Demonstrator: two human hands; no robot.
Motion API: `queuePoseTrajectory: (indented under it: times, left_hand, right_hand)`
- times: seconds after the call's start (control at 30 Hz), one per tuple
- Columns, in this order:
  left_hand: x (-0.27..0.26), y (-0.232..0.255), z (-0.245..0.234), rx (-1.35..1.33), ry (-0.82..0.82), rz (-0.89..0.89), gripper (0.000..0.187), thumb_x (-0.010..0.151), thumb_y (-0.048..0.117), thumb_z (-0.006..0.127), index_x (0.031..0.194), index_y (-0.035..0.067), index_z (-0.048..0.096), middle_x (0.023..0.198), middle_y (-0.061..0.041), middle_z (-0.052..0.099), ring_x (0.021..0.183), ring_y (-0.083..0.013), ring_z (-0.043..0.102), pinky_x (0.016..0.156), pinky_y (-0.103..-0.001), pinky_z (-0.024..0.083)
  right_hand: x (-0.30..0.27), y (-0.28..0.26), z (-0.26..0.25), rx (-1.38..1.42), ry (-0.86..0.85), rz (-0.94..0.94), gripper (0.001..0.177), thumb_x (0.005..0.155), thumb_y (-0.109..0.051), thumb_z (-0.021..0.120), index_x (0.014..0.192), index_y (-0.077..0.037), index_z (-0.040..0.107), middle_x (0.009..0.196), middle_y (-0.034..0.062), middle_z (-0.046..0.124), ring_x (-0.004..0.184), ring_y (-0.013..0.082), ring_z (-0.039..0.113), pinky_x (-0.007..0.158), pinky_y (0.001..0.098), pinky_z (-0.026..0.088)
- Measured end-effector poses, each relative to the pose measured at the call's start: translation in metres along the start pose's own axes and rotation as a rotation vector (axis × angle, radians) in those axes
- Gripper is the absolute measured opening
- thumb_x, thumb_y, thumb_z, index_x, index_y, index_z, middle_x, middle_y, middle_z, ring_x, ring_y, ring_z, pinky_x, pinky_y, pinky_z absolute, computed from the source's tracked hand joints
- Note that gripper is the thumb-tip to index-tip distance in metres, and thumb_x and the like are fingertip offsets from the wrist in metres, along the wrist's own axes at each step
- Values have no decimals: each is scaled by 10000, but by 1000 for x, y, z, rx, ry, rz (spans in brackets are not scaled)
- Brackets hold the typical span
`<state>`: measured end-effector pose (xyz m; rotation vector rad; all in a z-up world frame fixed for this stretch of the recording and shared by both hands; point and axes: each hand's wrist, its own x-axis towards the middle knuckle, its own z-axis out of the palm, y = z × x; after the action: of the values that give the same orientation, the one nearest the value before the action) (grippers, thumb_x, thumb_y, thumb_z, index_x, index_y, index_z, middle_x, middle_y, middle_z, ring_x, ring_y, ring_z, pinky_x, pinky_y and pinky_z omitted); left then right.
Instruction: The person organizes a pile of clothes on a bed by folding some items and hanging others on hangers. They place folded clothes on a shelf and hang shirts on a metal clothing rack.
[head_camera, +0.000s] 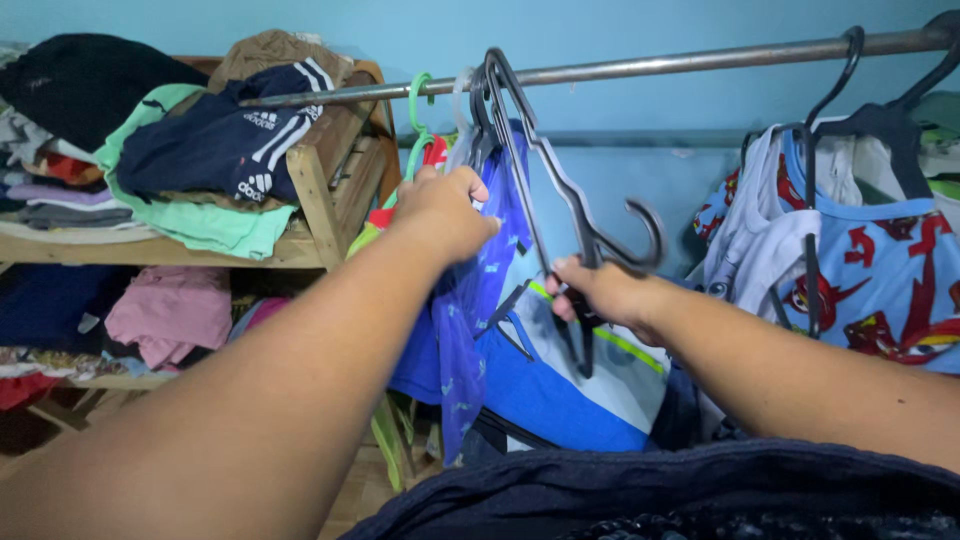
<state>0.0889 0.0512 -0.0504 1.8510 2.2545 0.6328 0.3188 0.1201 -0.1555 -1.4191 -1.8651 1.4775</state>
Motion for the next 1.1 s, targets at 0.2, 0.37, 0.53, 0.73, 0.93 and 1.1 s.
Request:
queuePoseTrajectory:
  times: [0.2, 0.37, 0.53, 0.73, 0.93, 1.1]
  left_hand:
    - [2, -20, 21, -17, 20, 17, 953, 717, 370, 894, 1515, 297, 378, 1484, -148, 414, 1398, -384, 363, 1134, -464, 376]
    - [23, -45, 21, -17, 59, 0, 869, 761, 299, 852, 1505, 250, 407, 1513, -79, 408, 1413, -354, 371, 1130, -480, 392]
    - [75, -61, 50, -242, 27, -4, 519, 977, 439, 589, 1405, 146, 557, 1417, -190, 549, 1304, -404, 506, 1093, -509, 408]
    - [131, -86, 94, -493, -107, 184, 474, 963, 449, 539, 1090, 54, 769, 1089, -198, 760, 1020, -341, 729, 942, -447, 533]
    - [113, -77, 87, -481, -255, 220, 416, 892, 430, 643, 1054, 64, 755, 992, -194, 766, 930, -351, 759, 855, -457, 591]
    - [123, -93, 85, -331, -136, 235, 370, 944, 361, 560, 1102, 71, 726, 1086, -210, 727, 1059, -382, 694, 938, -464, 530]
  right_hand:
    - [-1, 52, -59, -42, 103, 306, 346, 1052, -349, 435, 1025, -90, 665, 748, 54, 667, 607, 170, 594, 577, 331, 454]
    - [-10, -2, -49, 140, 273, 151, 272, 1038, -313, 507, 961, -66, 590, 606, 43, 456, 434, 176, 398, 387, 340, 343]
    - [5, -112, -7, 332, 359, -11, 199, 1010, -274, 581, 894, -131, 505, 645, -9, 459, 489, 130, 412, 417, 302, 369]
    - [45, -151, 1, 502, 380, -54, 153, 996, -188, 574, 883, -104, 516, 659, -3, 482, 528, 135, 466, 439, 294, 431]
    - [77, -160, 6, 393, 495, -76, 226, 1002, -81, 471, 1221, -131, 502, 911, 70, 623, 689, 230, 675, 572, 351, 572]
    - [78, -140, 51, 336, 368, -110, 474, 954, -11, 455, 1372, -230, 492, 1032, 100, 656, 685, 249, 672, 586, 410, 610]
